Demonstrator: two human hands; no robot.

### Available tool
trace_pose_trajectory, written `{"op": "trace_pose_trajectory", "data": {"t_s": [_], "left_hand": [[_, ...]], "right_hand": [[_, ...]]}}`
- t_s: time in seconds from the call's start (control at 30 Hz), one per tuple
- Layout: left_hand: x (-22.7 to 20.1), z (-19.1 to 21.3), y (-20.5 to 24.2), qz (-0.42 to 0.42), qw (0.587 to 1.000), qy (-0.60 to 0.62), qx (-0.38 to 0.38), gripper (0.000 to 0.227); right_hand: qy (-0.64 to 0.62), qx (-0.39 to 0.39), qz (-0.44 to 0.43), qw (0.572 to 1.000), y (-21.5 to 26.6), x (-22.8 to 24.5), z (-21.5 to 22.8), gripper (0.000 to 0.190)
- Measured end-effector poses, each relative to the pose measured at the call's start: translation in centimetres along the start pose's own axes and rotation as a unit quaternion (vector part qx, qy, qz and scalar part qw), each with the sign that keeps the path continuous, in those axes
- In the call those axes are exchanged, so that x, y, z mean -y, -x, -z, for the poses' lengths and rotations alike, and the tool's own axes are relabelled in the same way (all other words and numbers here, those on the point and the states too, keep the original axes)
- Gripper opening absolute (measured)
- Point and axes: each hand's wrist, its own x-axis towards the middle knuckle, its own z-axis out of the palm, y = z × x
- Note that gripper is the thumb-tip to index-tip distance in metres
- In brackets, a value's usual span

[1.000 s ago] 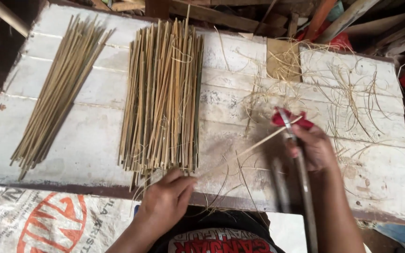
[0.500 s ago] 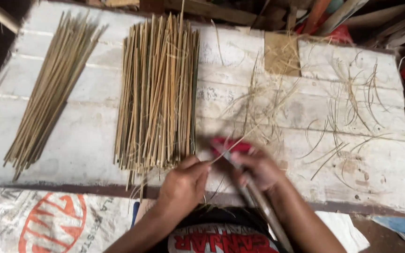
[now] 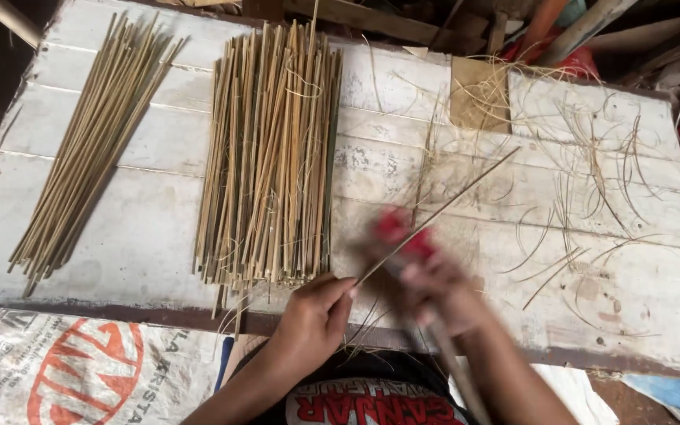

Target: Manually stripping and smoothing bamboo sticks using a small hand-held blade.

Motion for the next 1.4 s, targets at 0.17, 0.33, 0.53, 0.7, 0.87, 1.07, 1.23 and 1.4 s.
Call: {"op": "trace_pose_trajectory", "data": {"t_s": [0.17, 0.33, 0.53, 0.7, 0.87, 1.07, 1.23, 1.4], "left_hand": [[0.7, 0.1, 0.5, 0.016, 0.999, 0.027, 0.02, 0.02], [-0.2, 2.3, 2.5, 0.02, 0.998, 0.035, 0.037, 0.015], [-1.4, 1.4, 0.1, 0.121, 0.99, 0.064, 0.018, 0.015], [-1.2, 0.4, -0.5, 0.112, 0.99, 0.085, 0.015, 0.03], [-1.5, 3.0, 1.7, 0.093, 0.989, 0.096, 0.056, 0.016], [-1.8, 3.6, 2.2, 0.198, 0.974, 0.035, 0.107, 0.023], [-1.6, 3.3, 0.8, 0.213, 0.974, 0.017, 0.07, 0.025], [-0.5, 0.4, -0.4, 0.152, 0.986, 0.041, 0.054, 0.015]], "right_hand": [[0.76, -0.105, 0.214, 0.604, 1.7, 2.7, 1.3, 0.059], [0.733, -0.165, 0.435, 0.497, 9.7, 8.8, -6.8, 0.048], [0.883, -0.279, 0.345, 0.154, 3.6, 5.0, -1.5, 0.088], [0.755, -0.149, 0.148, 0.622, 1.9, 4.5, 3.7, 0.014], [0.74, -0.146, 0.341, 0.561, 7.4, 7.6, -3.3, 0.021], [0.764, 0.008, 0.357, 0.538, 11.6, 9.1, -12.1, 0.034], [0.748, -0.162, 0.458, 0.452, 7.2, 5.8, -4.4, 0.061], [0.74, -0.16, 0.186, 0.627, 1.1, 2.5, 3.4, 0.034]]}}
